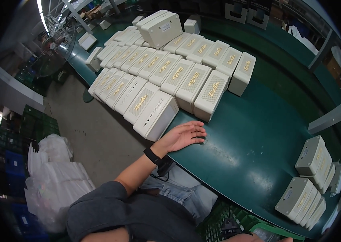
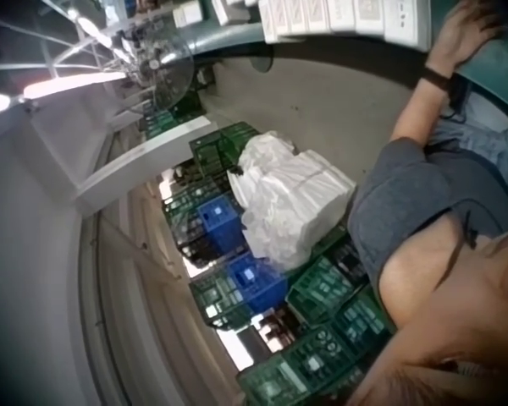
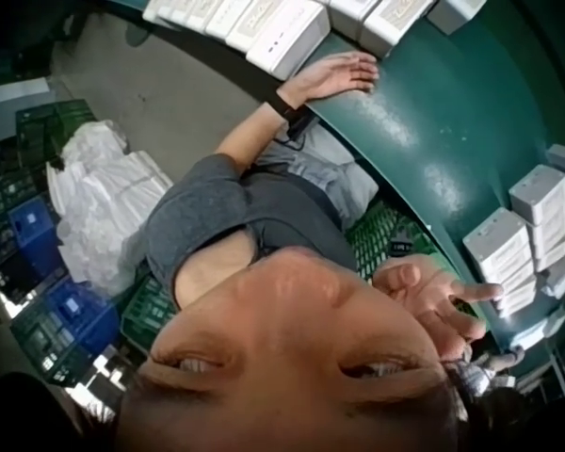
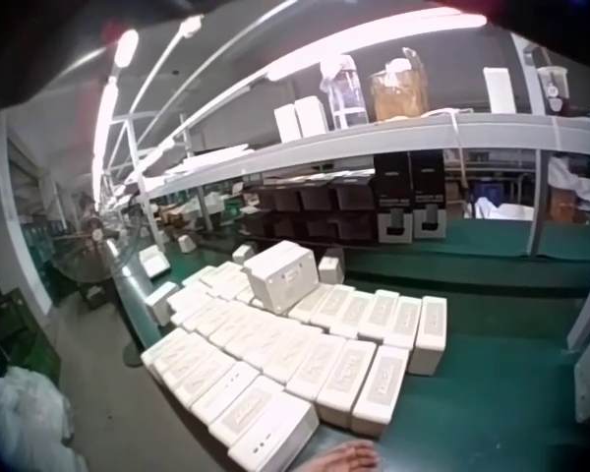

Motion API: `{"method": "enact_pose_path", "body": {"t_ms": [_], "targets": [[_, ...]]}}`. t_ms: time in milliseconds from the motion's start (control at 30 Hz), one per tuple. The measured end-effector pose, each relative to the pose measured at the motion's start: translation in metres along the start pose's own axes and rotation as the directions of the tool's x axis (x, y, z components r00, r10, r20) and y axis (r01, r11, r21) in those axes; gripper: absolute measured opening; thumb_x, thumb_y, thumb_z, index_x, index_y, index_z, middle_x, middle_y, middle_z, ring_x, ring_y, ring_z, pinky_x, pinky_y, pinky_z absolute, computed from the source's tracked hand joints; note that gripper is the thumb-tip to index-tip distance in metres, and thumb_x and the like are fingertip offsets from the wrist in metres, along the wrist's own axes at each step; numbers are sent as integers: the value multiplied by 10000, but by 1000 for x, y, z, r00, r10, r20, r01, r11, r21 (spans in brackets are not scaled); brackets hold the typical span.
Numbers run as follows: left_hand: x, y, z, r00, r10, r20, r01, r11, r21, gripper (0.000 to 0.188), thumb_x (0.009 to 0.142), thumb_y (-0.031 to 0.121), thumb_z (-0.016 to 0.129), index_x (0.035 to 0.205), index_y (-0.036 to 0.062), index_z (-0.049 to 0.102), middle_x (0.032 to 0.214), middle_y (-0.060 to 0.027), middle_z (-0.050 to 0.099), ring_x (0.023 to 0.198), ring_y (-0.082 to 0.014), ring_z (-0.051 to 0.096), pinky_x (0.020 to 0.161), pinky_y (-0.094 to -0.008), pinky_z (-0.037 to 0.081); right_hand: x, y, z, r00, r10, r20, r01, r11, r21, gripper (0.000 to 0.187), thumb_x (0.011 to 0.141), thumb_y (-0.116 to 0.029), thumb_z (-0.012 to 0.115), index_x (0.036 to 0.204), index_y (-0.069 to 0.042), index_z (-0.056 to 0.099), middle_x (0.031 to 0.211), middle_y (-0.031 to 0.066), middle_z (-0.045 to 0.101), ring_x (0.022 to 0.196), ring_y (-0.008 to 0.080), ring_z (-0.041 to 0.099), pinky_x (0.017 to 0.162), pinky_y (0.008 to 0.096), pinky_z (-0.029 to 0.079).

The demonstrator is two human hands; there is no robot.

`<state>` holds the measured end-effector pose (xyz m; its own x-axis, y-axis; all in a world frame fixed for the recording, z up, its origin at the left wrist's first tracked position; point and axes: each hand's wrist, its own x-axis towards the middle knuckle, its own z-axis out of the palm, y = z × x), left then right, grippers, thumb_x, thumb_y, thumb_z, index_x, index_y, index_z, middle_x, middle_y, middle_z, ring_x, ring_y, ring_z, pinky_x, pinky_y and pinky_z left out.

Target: The person picks up a speaker, turns it over to inspect it, and places it onto a stack before repeating the process with several more speakers. Finally, the person adjusts a strap on their wrist.

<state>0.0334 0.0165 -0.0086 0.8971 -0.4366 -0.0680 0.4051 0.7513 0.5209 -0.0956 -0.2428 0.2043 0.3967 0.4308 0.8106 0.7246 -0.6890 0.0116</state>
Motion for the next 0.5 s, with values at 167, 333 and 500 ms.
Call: {"method": "enact_pose_path", "body": {"t_ms": [167, 333, 500], "targets": [[1, -1, 3, 1000, 3, 4, -3, 1000, -4, 294, 942, 154, 440, 1193, 1, 462, 1095, -140, 565, 1068, -246, 537, 936, -396, 427, 3, -1, 0, 998, 35, 43, -31, 995, -94, 754, 875, -65, 408, 1439, -110, -90, 1513, 78, -80, 1401, 250, 42, 1110, 544, 145], [0, -1, 0, 1000, 6, 14, -6, 1000, -8, 299, 944, 153, 433, 1199, -1, 458, 1099, -140, 563, 1076, -250, 535, 934, -400, 428, 5, 8, 4, 1000, -15, 15, 17, 976, -217, 762, 877, -68, 405, 1431, -89, -118, 1512, 85, -78, 1398, 282, 47, 1110, 537, 155], [-1, 1, 0, 1000, 17, 6, -17, 1000, -5, 302, 946, 155, 428, 1202, -3, 455, 1099, -139, 563, 1077, -253, 535, 933, -402, 429, 10, 10, -2, 1000, -5, 3, 5, 977, -211, 780, 869, -61, 409, 1422, -67, -141, 1510, 122, -17, 1394, 314, 39, 1110, 525, 162]]}}
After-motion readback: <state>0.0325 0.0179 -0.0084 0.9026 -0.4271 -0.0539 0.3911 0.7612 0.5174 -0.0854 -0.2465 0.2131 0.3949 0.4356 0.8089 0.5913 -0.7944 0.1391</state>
